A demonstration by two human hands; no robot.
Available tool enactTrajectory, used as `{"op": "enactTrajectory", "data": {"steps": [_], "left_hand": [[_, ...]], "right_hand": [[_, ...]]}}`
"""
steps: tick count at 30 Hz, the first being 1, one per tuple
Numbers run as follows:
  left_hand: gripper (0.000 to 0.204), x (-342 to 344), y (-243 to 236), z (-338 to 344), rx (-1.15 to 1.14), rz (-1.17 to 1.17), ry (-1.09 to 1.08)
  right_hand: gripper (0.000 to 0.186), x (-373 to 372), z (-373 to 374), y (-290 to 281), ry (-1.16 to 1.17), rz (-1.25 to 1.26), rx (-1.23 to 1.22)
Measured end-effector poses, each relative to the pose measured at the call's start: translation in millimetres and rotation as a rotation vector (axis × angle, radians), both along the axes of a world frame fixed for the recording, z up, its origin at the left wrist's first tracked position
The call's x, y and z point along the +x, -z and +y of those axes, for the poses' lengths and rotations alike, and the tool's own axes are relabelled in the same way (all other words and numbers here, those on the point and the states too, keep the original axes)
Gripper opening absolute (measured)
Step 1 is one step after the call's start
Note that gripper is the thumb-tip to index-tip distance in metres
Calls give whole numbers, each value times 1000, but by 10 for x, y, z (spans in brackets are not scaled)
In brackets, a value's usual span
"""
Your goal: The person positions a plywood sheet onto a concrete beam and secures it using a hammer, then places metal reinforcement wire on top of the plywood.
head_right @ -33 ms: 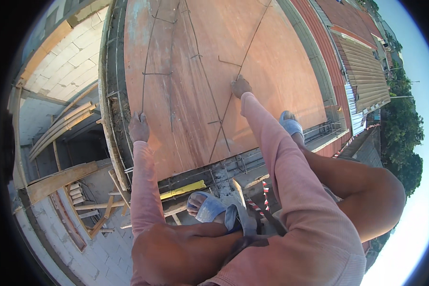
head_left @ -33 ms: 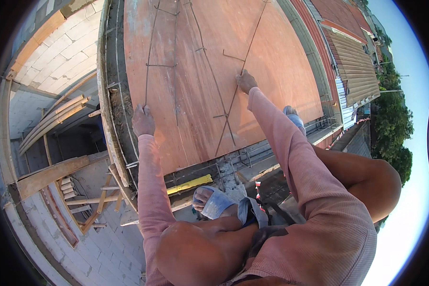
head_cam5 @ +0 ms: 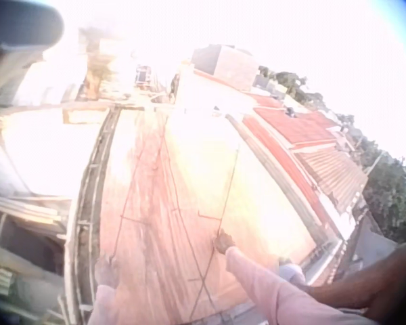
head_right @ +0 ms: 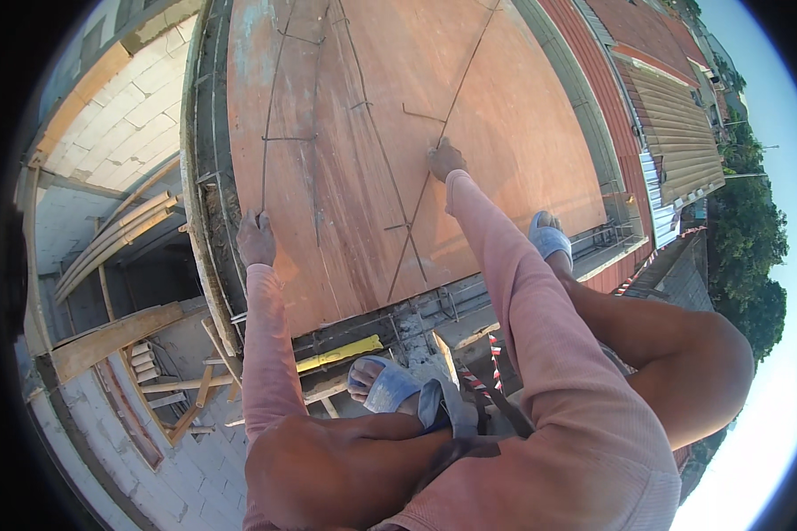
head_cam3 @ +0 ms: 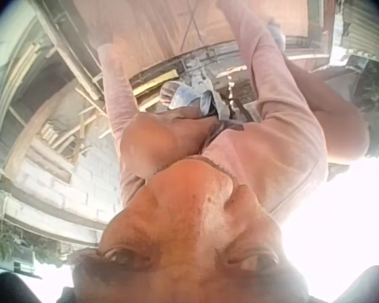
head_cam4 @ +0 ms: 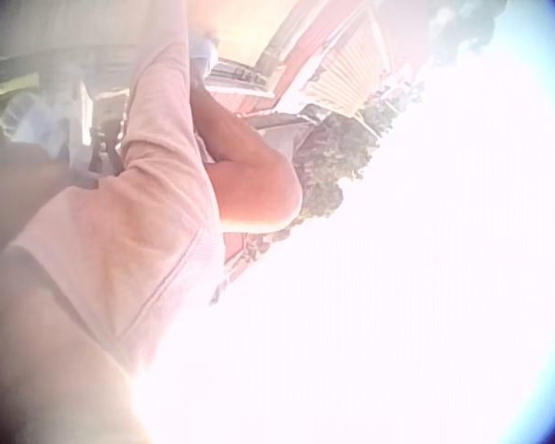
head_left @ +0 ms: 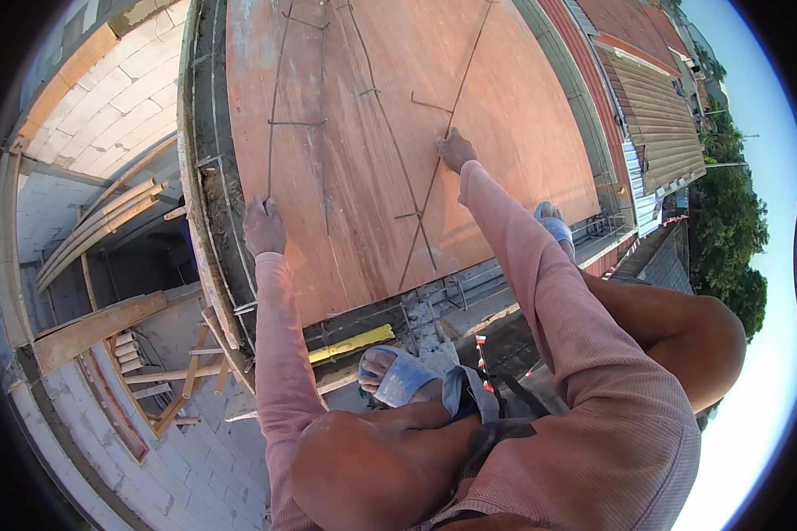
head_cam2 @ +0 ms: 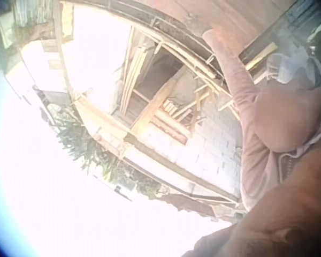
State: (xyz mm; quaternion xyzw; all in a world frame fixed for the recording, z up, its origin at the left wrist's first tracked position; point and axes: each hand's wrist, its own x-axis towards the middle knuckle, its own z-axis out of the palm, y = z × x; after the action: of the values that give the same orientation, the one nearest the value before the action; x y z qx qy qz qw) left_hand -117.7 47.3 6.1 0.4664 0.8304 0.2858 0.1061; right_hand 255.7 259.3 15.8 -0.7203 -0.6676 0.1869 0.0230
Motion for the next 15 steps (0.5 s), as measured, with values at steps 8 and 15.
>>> {"op": "enactTrajectory", "data": {"steps": [8,15], "left_hand": [[22,-122,25,15,-103,-100,8],[50,-608,-90,-53,-281,-918,-19]], "right_hand": [[17,18,91,-383,451,955,-403],[17,-172,-95,-771,286,1598,-578]]}}
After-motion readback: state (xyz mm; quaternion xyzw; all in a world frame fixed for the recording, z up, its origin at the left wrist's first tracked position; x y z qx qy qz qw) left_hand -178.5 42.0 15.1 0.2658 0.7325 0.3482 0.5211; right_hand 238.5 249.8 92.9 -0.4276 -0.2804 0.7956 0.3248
